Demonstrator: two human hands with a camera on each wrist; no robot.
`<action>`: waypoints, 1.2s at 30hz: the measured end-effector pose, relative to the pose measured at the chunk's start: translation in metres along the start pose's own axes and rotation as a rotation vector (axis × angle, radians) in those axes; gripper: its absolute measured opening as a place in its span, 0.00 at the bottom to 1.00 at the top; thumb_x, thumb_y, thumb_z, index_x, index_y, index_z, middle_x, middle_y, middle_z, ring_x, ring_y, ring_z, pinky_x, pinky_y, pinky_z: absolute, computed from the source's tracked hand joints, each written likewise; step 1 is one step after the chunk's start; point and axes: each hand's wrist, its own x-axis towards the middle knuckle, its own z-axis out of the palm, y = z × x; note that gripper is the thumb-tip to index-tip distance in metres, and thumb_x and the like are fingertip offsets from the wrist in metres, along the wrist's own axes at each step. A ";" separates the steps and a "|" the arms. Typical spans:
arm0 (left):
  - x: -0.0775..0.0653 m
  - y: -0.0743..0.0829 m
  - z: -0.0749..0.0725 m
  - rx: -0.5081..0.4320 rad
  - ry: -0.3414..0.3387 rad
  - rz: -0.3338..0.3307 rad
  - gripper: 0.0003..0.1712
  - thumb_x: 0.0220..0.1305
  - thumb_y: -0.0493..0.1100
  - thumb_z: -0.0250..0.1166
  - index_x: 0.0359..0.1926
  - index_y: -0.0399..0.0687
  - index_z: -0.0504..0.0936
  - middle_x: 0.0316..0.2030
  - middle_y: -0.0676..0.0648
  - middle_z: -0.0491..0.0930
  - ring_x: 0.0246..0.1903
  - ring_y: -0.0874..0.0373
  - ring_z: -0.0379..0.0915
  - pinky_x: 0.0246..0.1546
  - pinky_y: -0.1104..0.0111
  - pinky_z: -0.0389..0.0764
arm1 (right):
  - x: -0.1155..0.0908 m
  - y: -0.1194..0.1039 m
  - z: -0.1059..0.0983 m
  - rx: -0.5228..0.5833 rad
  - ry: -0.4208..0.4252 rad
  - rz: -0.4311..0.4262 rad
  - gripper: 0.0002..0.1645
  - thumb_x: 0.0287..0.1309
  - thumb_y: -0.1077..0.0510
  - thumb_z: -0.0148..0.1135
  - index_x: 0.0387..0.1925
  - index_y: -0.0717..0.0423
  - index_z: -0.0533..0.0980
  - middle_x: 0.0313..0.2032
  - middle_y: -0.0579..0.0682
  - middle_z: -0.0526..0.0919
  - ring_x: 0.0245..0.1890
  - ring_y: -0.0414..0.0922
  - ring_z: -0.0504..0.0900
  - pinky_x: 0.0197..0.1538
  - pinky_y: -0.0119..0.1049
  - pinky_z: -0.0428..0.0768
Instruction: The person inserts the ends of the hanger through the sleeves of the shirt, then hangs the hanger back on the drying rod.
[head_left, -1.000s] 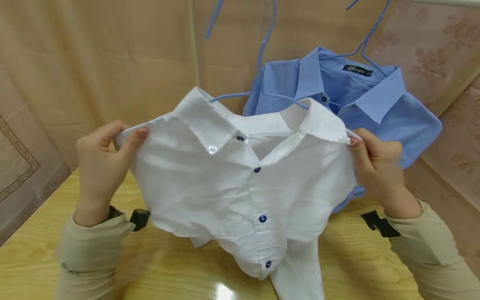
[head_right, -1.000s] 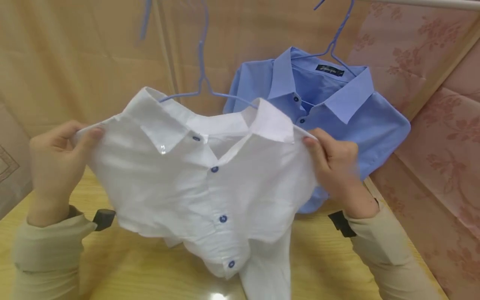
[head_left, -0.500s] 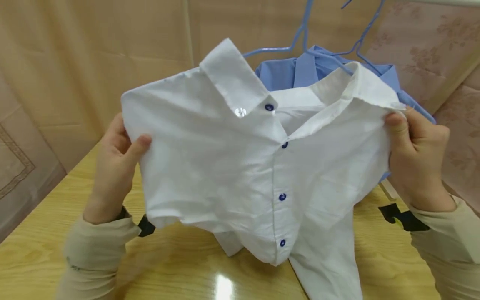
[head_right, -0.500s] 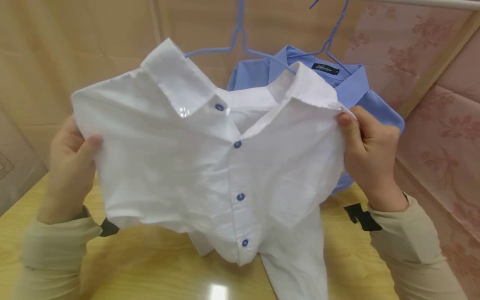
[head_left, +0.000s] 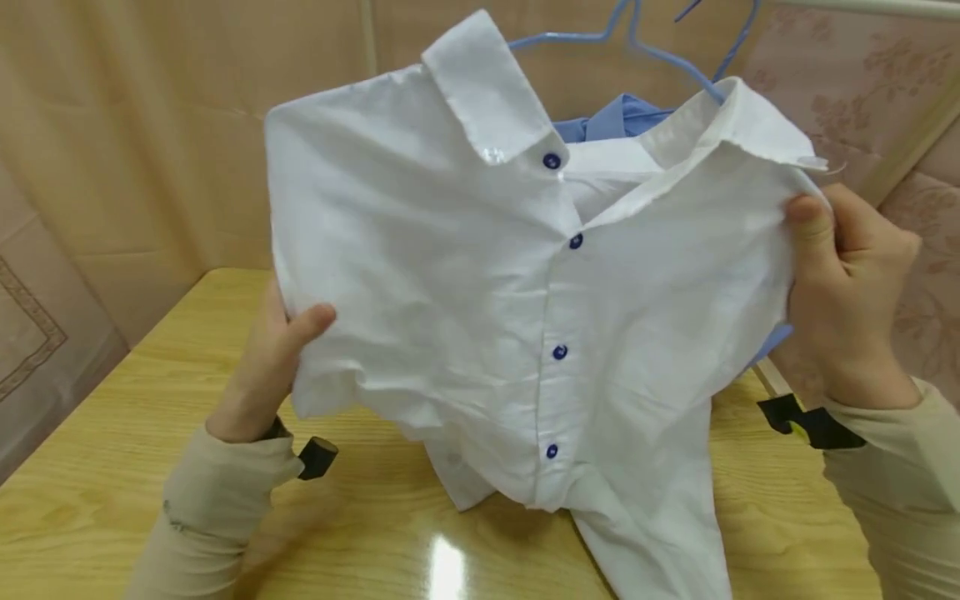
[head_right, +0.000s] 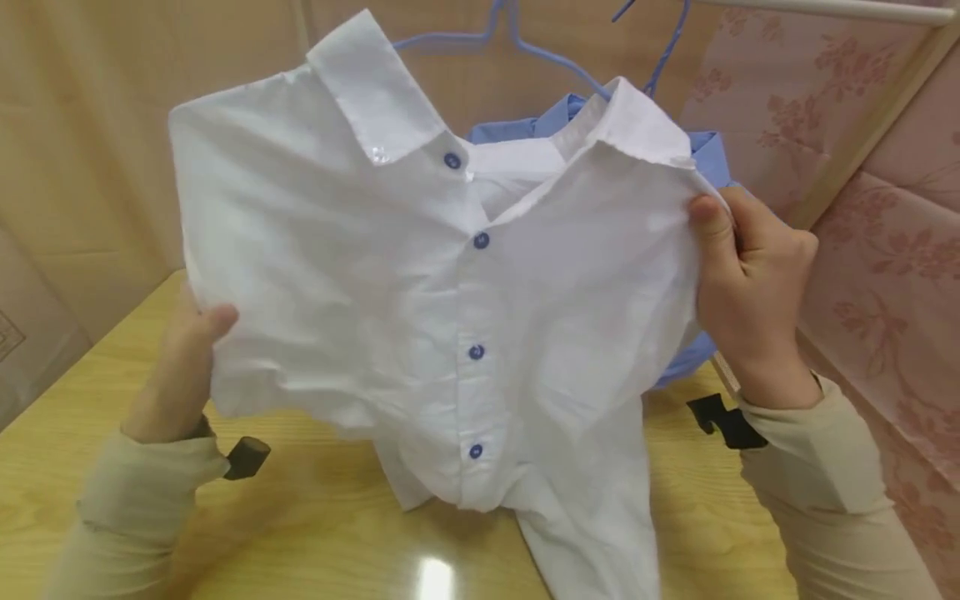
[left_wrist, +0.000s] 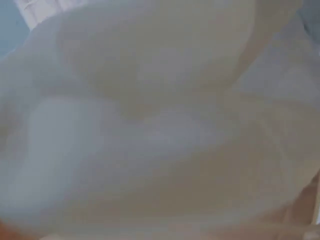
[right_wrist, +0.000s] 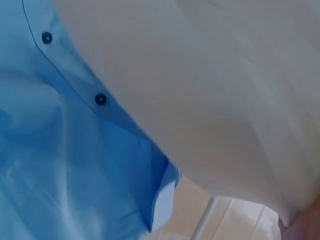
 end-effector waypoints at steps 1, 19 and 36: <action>0.002 0.001 -0.003 -0.055 0.039 0.059 0.32 0.49 0.42 0.60 0.55 0.39 0.58 0.37 0.42 0.67 0.33 0.56 0.68 0.31 0.70 0.71 | 0.002 -0.001 -0.001 -0.007 0.007 0.004 0.10 0.48 0.54 0.58 0.15 0.43 0.73 0.12 0.35 0.68 0.11 0.28 0.63 0.16 0.17 0.58; 0.007 -0.014 0.010 0.405 0.041 -0.085 0.33 0.52 0.41 0.59 0.59 0.51 0.57 0.46 0.45 0.68 0.41 0.56 0.67 0.39 0.66 0.71 | 0.008 -0.019 0.006 -0.160 0.162 0.102 0.16 0.51 0.53 0.55 0.11 0.39 0.67 0.11 0.32 0.65 0.13 0.27 0.60 0.20 0.22 0.55; -0.012 -0.104 0.057 1.105 -0.434 -0.134 0.27 0.44 0.62 0.60 0.40 0.48 0.72 0.28 0.56 0.74 0.28 0.64 0.69 0.31 0.67 0.69 | -0.016 0.001 0.007 -0.461 -0.086 0.159 0.25 0.54 0.43 0.49 0.18 0.60 0.71 0.11 0.43 0.60 0.14 0.32 0.56 0.20 0.28 0.53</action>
